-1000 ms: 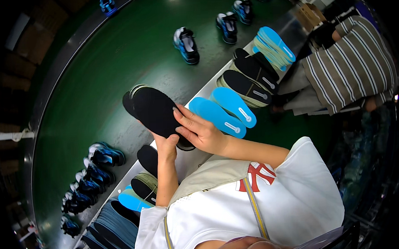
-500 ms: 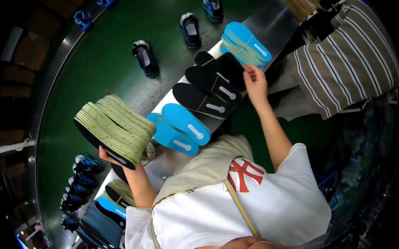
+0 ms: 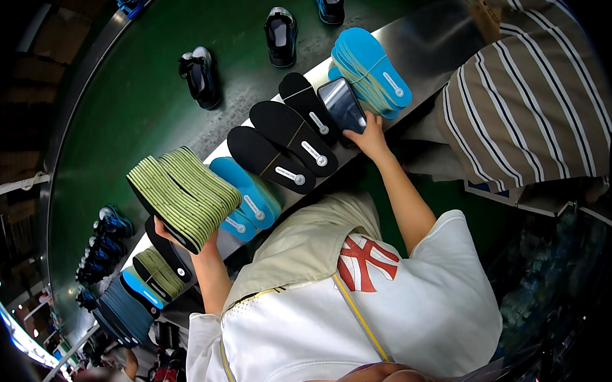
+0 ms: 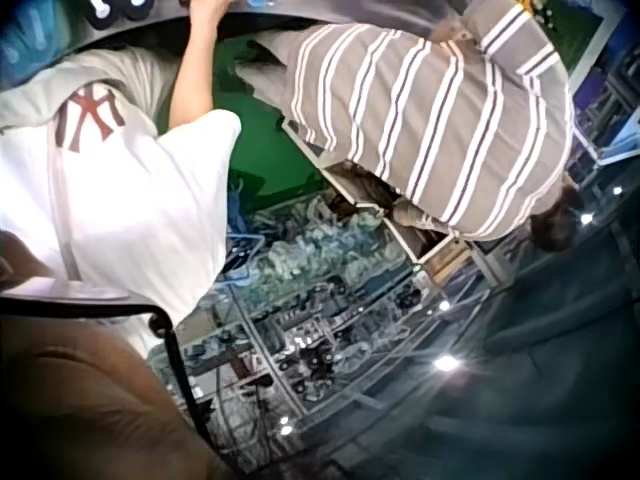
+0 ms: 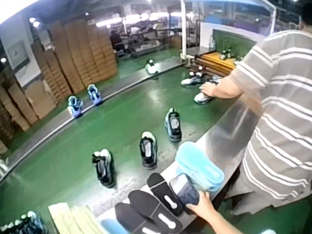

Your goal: The person places insoles into shoes and organizes stacks of insoles at a factory workstation along a conveyor belt.

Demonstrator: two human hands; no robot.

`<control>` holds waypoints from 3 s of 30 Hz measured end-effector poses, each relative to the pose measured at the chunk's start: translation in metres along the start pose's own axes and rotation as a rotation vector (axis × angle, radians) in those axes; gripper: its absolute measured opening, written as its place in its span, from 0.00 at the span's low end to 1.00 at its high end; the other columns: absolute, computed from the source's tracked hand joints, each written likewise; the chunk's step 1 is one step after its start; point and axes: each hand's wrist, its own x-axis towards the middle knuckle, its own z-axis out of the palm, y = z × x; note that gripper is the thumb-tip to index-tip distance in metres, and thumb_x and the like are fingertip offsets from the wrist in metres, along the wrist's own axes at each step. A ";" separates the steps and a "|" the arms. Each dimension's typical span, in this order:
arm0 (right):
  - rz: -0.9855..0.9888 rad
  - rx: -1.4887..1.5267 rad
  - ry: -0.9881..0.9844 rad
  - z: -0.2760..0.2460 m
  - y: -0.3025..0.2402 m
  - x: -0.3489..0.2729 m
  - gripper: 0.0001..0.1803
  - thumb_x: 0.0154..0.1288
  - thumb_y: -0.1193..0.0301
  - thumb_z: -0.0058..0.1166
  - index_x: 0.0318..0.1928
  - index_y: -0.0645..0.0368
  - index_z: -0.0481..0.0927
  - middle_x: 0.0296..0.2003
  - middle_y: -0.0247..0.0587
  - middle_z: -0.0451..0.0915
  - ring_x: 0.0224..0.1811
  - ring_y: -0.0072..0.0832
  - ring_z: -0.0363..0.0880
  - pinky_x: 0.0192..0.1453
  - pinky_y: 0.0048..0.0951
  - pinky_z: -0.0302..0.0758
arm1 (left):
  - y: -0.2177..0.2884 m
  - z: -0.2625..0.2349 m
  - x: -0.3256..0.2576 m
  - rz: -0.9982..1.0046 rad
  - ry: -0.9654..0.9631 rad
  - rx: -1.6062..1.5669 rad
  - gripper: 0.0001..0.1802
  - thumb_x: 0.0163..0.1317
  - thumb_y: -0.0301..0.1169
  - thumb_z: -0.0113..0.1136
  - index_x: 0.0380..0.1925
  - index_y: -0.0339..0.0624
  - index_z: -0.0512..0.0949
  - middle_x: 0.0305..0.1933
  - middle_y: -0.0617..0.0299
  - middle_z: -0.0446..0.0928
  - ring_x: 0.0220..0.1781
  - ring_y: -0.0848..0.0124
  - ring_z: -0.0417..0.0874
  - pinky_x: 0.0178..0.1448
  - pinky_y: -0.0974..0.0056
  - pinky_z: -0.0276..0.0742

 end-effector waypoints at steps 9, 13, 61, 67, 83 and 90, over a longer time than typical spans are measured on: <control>-0.022 0.716 -0.134 -0.067 0.036 -0.013 0.19 0.52 0.75 0.50 0.45 0.66 0.65 0.39 0.40 0.72 0.41 0.23 0.69 0.45 0.21 0.65 | -0.005 -0.001 -0.003 0.060 0.024 -0.020 0.33 0.46 0.52 0.44 0.50 0.44 0.62 0.52 0.57 0.63 0.53 0.61 0.63 0.56 0.55 0.58; 0.077 0.889 -0.119 -0.085 0.013 -0.028 0.20 0.53 0.76 0.49 0.48 0.66 0.63 0.42 0.40 0.69 0.43 0.22 0.68 0.44 0.20 0.66 | -0.006 -0.005 -0.002 0.075 0.017 -0.030 0.33 0.46 0.51 0.43 0.51 0.45 0.61 0.52 0.57 0.62 0.55 0.60 0.62 0.57 0.55 0.56; -0.545 0.665 -1.022 -0.050 -0.332 -0.082 0.08 0.50 0.72 0.52 0.28 0.64 0.69 0.22 0.34 0.73 0.23 0.17 0.71 0.25 0.17 0.67 | 0.063 -0.042 -0.028 0.014 -0.468 0.023 0.34 0.45 0.45 0.54 0.52 0.42 0.59 0.54 0.54 0.60 0.54 0.62 0.62 0.55 0.56 0.61; -0.501 0.724 -1.131 -0.034 -0.350 -0.094 0.09 0.50 0.71 0.53 0.27 0.63 0.69 0.22 0.37 0.74 0.22 0.19 0.72 0.23 0.18 0.68 | 0.075 -0.054 -0.032 -0.034 -0.474 0.047 0.33 0.45 0.44 0.54 0.52 0.42 0.59 0.53 0.54 0.60 0.54 0.63 0.63 0.55 0.57 0.62; 0.235 1.455 -1.319 0.018 -0.295 -0.082 0.16 0.56 0.75 0.41 0.46 0.62 0.61 0.22 0.33 0.68 0.27 0.20 0.67 0.35 0.21 0.65 | 0.073 -0.051 -0.012 -0.149 -0.527 0.103 0.32 0.46 0.43 0.53 0.52 0.42 0.60 0.53 0.55 0.60 0.54 0.64 0.63 0.55 0.58 0.62; -0.433 2.186 -0.889 -0.065 -0.287 -0.082 0.19 0.49 0.80 0.35 0.44 0.56 0.61 0.46 0.54 0.66 0.50 0.37 0.66 0.54 0.37 0.61 | 0.072 -0.048 0.003 -0.133 -0.565 0.060 0.32 0.46 0.42 0.53 0.51 0.42 0.60 0.53 0.55 0.60 0.54 0.64 0.63 0.55 0.59 0.62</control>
